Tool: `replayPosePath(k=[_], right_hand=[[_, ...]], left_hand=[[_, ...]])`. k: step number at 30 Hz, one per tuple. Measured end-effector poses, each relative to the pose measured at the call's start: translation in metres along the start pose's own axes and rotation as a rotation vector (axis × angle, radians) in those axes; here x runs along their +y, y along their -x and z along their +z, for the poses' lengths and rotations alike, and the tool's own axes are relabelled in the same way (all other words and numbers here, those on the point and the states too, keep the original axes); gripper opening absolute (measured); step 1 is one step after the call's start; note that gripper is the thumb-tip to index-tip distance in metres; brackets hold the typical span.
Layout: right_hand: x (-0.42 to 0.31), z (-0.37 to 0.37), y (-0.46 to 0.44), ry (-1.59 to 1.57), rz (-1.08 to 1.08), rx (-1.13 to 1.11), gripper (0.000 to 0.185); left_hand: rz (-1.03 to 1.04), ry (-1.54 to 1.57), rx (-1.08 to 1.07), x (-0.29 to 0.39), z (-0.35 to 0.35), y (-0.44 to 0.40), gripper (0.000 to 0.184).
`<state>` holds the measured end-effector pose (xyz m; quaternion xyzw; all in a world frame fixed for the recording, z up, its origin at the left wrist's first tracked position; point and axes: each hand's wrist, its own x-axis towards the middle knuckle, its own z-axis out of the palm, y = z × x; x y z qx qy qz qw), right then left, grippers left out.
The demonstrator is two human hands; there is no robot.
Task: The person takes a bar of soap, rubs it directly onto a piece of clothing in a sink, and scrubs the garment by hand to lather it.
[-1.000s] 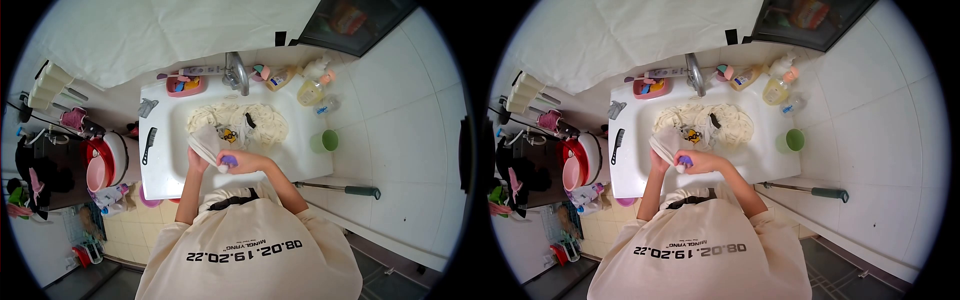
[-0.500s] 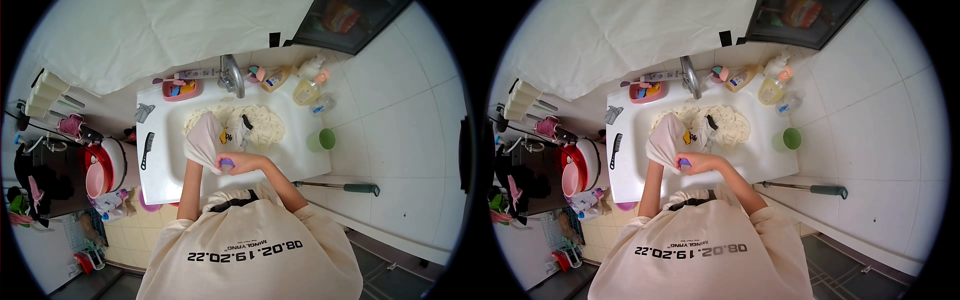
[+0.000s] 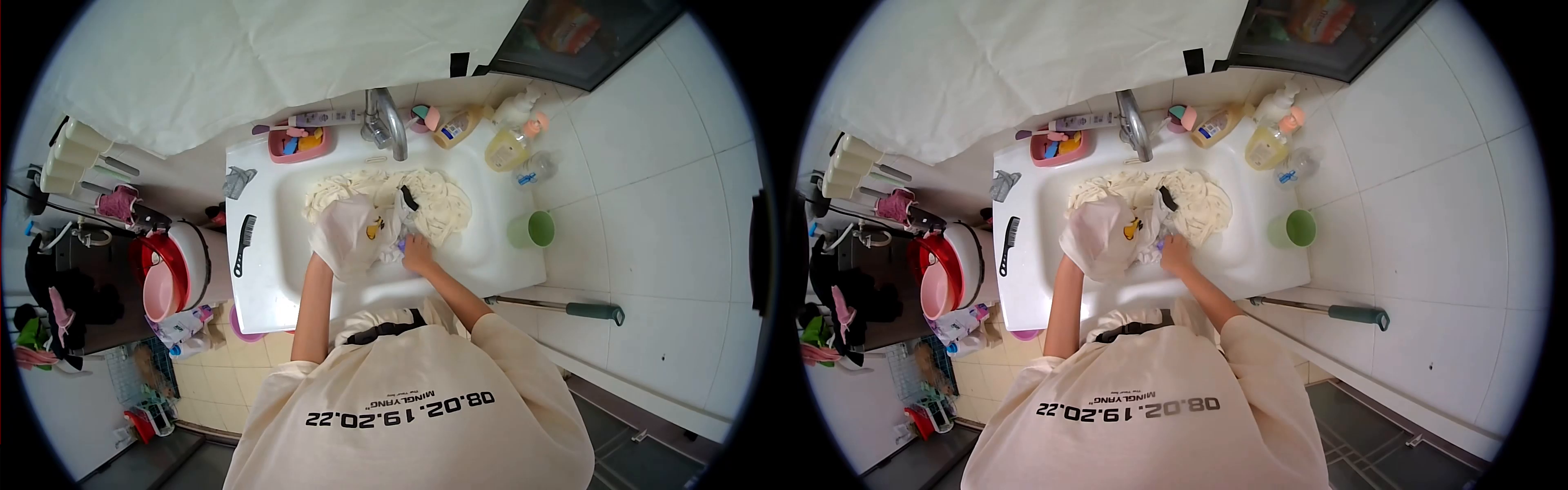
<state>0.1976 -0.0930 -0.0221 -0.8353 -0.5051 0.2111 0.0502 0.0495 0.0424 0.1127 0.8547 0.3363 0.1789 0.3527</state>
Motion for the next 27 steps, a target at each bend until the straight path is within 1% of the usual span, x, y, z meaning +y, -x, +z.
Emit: replayPosePath(k=[1, 2, 3, 4, 5, 6, 7, 9, 11, 13, 14, 15, 16, 17, 18, 19, 20, 22, 23, 24, 25, 26, 27], right_hand=[[0.001, -0.002, 0.001, -0.002, 0.000, -0.001, 0.046], [0.005, -0.006, 0.002, 0.078, -0.120, 0.063, 0.044], [0.008, -0.009, 0.003, 0.158, -0.239, 0.128, 0.042], [0.011, -0.008, 0.002, 0.159, -0.238, 0.128, 0.042], [0.014, -0.006, 0.001, 0.248, -0.145, 0.143, 0.039], [0.014, -0.006, -0.001, 0.337, -0.052, 0.158, 0.037], [0.012, -0.005, -0.002, 0.336, -0.055, 0.161, 0.037], [0.007, -0.003, -0.003, 0.329, -0.064, 0.041, 0.033], [0.009, -0.005, -0.004, 0.290, -0.051, 0.044, 0.033], [0.008, -0.012, -0.004, 0.255, -0.038, 0.049, 0.033], [0.004, -0.015, -0.005, 0.276, 0.097, -0.042, 0.035], [0.000, -0.018, -0.005, 0.294, 0.232, -0.133, 0.038], [-0.001, -0.021, -0.002, 0.293, 0.231, -0.133, 0.038], [-0.001, -0.025, 0.002, 0.237, 0.137, -0.091, 0.042], [0.001, -0.025, 0.003, 0.182, 0.044, -0.048, 0.046], [0.002, -0.026, 0.004, 0.186, 0.045, -0.046, 0.046], [0.002, -0.025, 0.004, 0.205, 0.081, -0.003, 0.044], [0.007, -0.016, -0.002, 0.221, 0.117, 0.039, 0.043], [0.014, -0.011, -0.012, 0.094, 0.091, -0.109, 0.038], [0.019, -0.008, -0.020, -0.034, 0.064, -0.257, 0.034], [0.011, -0.030, -0.019, -0.032, 0.063, -0.257, 0.034], [-0.009, -0.075, -0.009, -0.211, 0.151, -0.381, 0.037], [-0.023, -0.100, -0.003, -0.392, 0.239, -0.504, 0.041]], left_hand=[[0.146, 0.438, 0.218, 0.002, 0.002, 0.001, 0.011], [0.146, 0.438, 0.216, 0.001, 0.000, 0.001, 0.011], [0.232, 0.142, 0.149, 0.040, -0.026, -0.003, 0.009], [0.314, -0.155, 0.082, 0.063, -0.039, -0.005, 0.008], [0.315, -0.154, 0.083, 0.066, -0.038, -0.007, 0.008], [0.267, -0.206, 0.073, 0.068, -0.038, -0.009, 0.009], [0.219, -0.258, 0.064, 0.069, -0.039, -0.010, 0.010], [0.195, -0.254, 0.040, 0.069, -0.038, -0.011, 0.011], [0.170, -0.243, 0.010, 0.073, -0.034, -0.007, 0.011], [0.116, -0.151, 0.024, 0.088, -0.041, -0.005, 0.009], [0.116, -0.151, 0.027, 0.084, -0.037, -0.003, 0.009], [0.161, -0.175, 0.125, 0.079, -0.032, -0.002, 0.011], [0.205, -0.198, 0.220, 0.075, -0.029, 0.000, 0.012], [0.206, -0.198, 0.219, 0.069, -0.027, 0.000, 0.012], [0.170, -0.239, 0.132, 0.071, -0.030, -0.002, 0.013], [0.135, -0.279, 0.047, 0.072, -0.031, -0.004, 0.014], [0.136, -0.277, 0.050, 0.072, -0.031, -0.003, 0.014], [0.381, -0.245, 0.281, 0.073, -0.032, 0.001, 0.012], [0.382, -0.246, 0.282, 0.073, -0.033, 0.002, 0.012], [0.323, -0.241, 0.206, 0.076, -0.035, 0.002, 0.014], [0.263, -0.236, 0.132, 0.078, -0.036, 0.003, 0.015], [0.262, -0.235, 0.134, 0.073, -0.033, 0.004, 0.015], [0.335, -0.226, 0.204, 0.065, -0.030, 0.005, 0.018]])
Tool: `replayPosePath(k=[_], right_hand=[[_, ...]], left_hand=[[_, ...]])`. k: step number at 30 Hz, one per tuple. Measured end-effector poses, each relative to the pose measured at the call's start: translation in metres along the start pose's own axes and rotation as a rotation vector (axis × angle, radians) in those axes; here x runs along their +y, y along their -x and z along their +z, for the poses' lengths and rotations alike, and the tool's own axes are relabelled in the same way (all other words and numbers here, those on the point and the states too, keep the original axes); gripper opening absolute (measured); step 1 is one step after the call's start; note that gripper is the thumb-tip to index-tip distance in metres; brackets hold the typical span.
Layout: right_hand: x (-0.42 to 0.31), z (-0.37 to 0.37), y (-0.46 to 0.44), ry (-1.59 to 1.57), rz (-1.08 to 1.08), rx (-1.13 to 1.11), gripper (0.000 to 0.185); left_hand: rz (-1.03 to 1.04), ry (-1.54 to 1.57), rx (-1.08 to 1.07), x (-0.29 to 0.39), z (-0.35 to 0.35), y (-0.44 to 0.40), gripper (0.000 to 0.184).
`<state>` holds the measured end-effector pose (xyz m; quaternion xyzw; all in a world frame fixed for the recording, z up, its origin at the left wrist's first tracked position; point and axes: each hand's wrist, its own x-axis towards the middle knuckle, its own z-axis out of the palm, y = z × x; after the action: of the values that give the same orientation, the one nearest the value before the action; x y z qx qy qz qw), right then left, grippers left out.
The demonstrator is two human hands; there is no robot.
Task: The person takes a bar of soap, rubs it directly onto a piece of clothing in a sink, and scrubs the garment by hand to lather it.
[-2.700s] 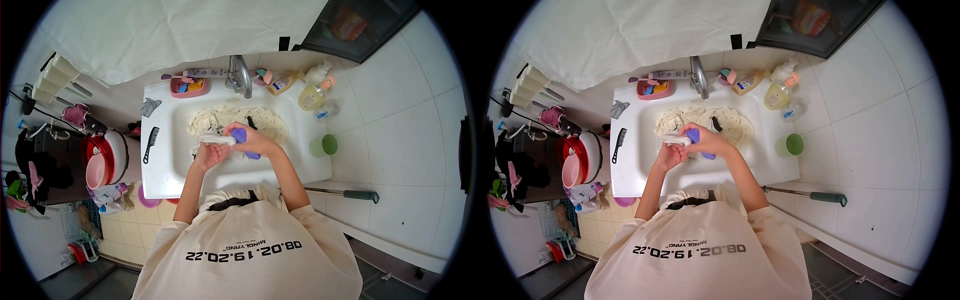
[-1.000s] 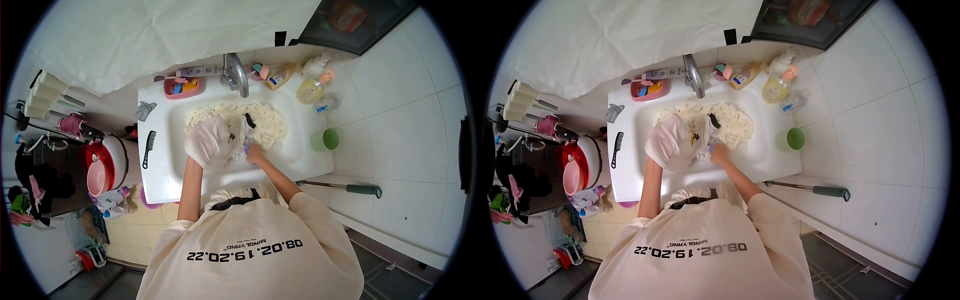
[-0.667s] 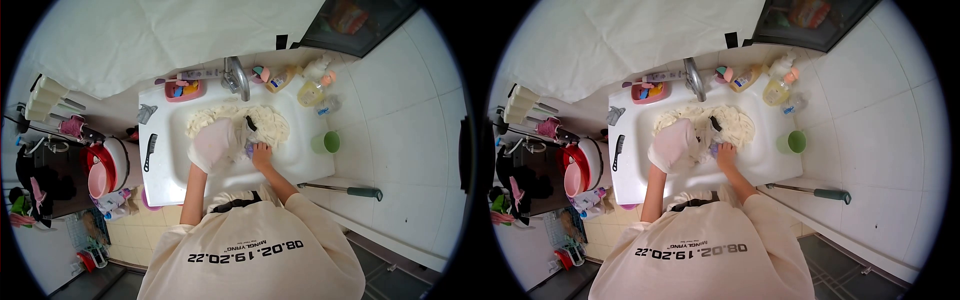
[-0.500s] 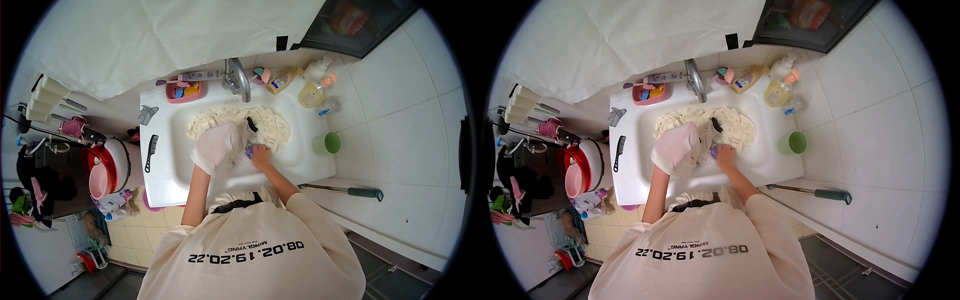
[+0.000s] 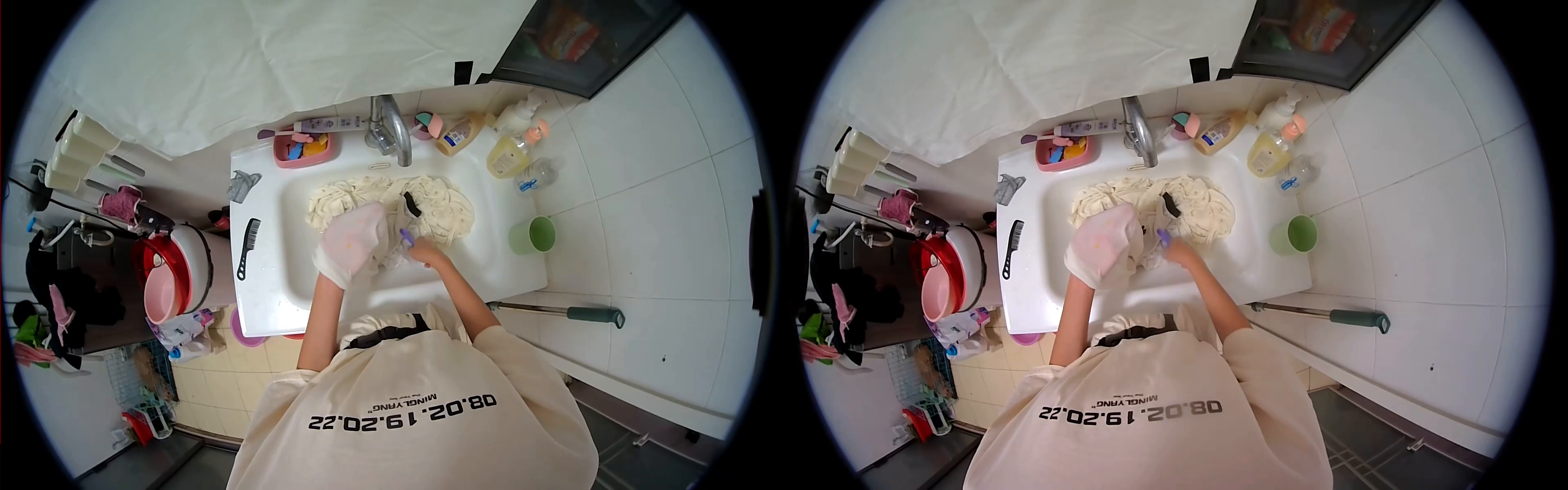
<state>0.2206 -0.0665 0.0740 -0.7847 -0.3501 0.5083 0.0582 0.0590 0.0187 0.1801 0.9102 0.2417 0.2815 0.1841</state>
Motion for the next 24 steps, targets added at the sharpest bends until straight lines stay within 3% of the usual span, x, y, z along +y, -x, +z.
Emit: replayPosePath(k=[2, 4, 5, 6, 7, 8, 9, 11, 12, 14, 16, 19, 20, 21, 22, 24], right_hand=[[-0.003, 0.009, -0.006, -0.164, -0.180, 0.276, 0.047], [-0.042, 0.002, 0.047, -0.328, -0.419, 0.432, 0.051], [-0.050, 0.009, 0.057, -0.256, -0.551, 0.568, 0.051], [-0.058, 0.017, 0.066, -0.179, -0.682, 0.703, 0.051], [-0.066, 0.022, 0.081, -0.181, -0.681, 0.708, 0.051], [-0.075, 0.026, 0.098, 0.051, -0.695, 0.691, 0.052], [-0.079, 0.028, 0.105, 0.283, -0.702, 0.669, 0.054], [-0.079, 0.029, 0.095, 0.279, -0.693, 0.748, 0.053], [-0.078, 0.030, 0.088, 0.275, -0.683, 0.823, 0.053], [-0.076, 0.019, 0.067, 0.188, -0.656, 0.850, 0.052], [-0.080, 0.006, 0.060, 0.080, -0.464, 0.758, 0.050], [-0.083, 0.027, 0.079, 0.168, -0.579, 0.765, 0.049], [-0.083, 0.038, 0.089, 0.245, -0.676, 0.780, 0.049], [-0.086, 0.043, 0.102, 0.324, -0.745, 0.846, 0.049], [-0.084, 0.042, 0.096, 0.325, -0.747, 0.848, 0.049], [-0.077, 0.037, 0.075, 0.213, -0.772, 0.895, 0.048]], left_hand=[[0.063, 0.004, 0.080, -0.011, 0.009, 0.008, 0.021], [0.094, -0.025, 0.053, -0.014, 0.013, 0.009, 0.028], [0.098, -0.022, 0.052, -0.003, 0.006, 0.006, 0.028], [-0.124, 0.076, -0.036, 0.016, -0.008, 0.000, 0.029], [-0.345, 0.171, -0.125, 0.026, -0.016, -0.001, 0.030], [-0.340, 0.171, -0.127, 0.019, -0.004, 0.007, 0.030], [-0.521, 0.832, -0.041, 0.002, 0.024, 0.022, 0.030], [-0.813, 2.171, 0.175, -0.026, 0.063, 0.043, 0.032], [-0.838, 2.272, 0.179, -0.028, 0.066, 0.045, 0.032], [-0.811, 2.299, 0.145, -0.025, 0.062, 0.046, 0.032], [-0.720, 2.324, 0.076, -0.025, 0.057, 0.046, 0.032], [-0.646, 2.371, -0.056, -0.030, 0.046, 0.043, 0.032], [-0.734, 2.326, -0.007, -0.030, 0.044, 0.043, 0.032], [-0.988, 2.056, 0.282, -0.021, 0.049, 0.043, 0.032], [-0.984, 2.056, 0.282, -0.021, 0.047, 0.041, 0.032], [-0.576, 1.669, 0.152, -0.019, 0.041, 0.037, 0.035]])
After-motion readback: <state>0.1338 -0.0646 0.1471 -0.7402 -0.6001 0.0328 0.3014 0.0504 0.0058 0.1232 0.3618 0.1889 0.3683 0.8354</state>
